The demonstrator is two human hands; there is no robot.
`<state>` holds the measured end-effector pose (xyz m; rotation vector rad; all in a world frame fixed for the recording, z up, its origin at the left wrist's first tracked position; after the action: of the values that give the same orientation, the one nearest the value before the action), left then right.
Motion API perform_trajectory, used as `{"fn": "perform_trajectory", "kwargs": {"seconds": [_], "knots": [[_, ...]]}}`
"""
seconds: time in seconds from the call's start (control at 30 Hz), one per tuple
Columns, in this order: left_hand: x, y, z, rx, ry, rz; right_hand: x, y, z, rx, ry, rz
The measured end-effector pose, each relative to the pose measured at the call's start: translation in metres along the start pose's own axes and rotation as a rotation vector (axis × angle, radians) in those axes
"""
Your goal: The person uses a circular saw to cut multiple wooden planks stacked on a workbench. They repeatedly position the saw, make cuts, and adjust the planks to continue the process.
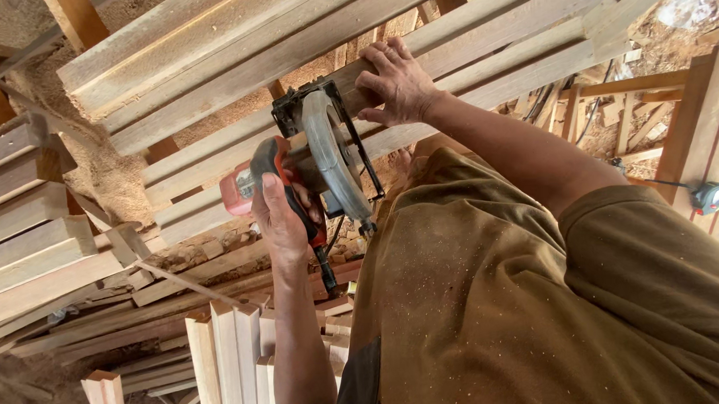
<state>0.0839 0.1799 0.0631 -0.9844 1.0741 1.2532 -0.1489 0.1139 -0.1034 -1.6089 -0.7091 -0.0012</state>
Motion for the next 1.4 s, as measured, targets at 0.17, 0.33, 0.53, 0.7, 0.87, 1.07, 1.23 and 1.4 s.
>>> {"fn": "perform_trajectory", "kwargs": {"seconds": [0.17, 0.33, 0.53, 0.7, 0.87, 1.07, 1.23, 1.4], "knots": [[-0.001, -0.002, -0.016, -0.017, -0.024, 0.018, 0.0, 0.002, -0.001, 0.005, 0.004, 0.002], [-0.009, -0.001, -0.033, -0.028, 0.037, -0.016, 0.001, 0.0, -0.001, -0.018, -0.003, -0.027], [-0.007, -0.006, -0.061, -0.067, -0.012, -0.023, -0.002, 0.003, -0.001, 0.014, 0.005, 0.019], [-0.007, -0.009, -0.09, -0.066, -0.04, -0.024, -0.007, 0.013, 0.0, 0.07, 0.017, 0.066], [-0.014, -0.008, -0.098, -0.064, -0.023, -0.036, -0.009, 0.014, 0.0, 0.134, 0.038, 0.022], [-0.041, -0.007, -0.052, 0.023, 0.128, -0.031, -0.011, -0.002, -0.013, 0.239, 0.087, -0.048], [-0.046, -0.035, -0.017, -0.095, 0.047, -0.118, -0.102, -0.05, 0.032, 0.535, 0.257, 0.149], [-0.052, -0.062, 0.006, -0.244, 0.117, -0.066, -0.201, -0.123, 0.084, 0.478, 0.262, 0.369]]}}
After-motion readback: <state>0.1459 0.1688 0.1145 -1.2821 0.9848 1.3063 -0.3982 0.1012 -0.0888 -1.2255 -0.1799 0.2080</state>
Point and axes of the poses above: each hand's wrist, its own z-axis away from the middle knuckle, its own y-axis out of the palm, x = y × z, the point moved 8 cm from there along -z, towards the middle knuckle, and after that the axes turned 1 degree about -z, right-handed, at the moved point
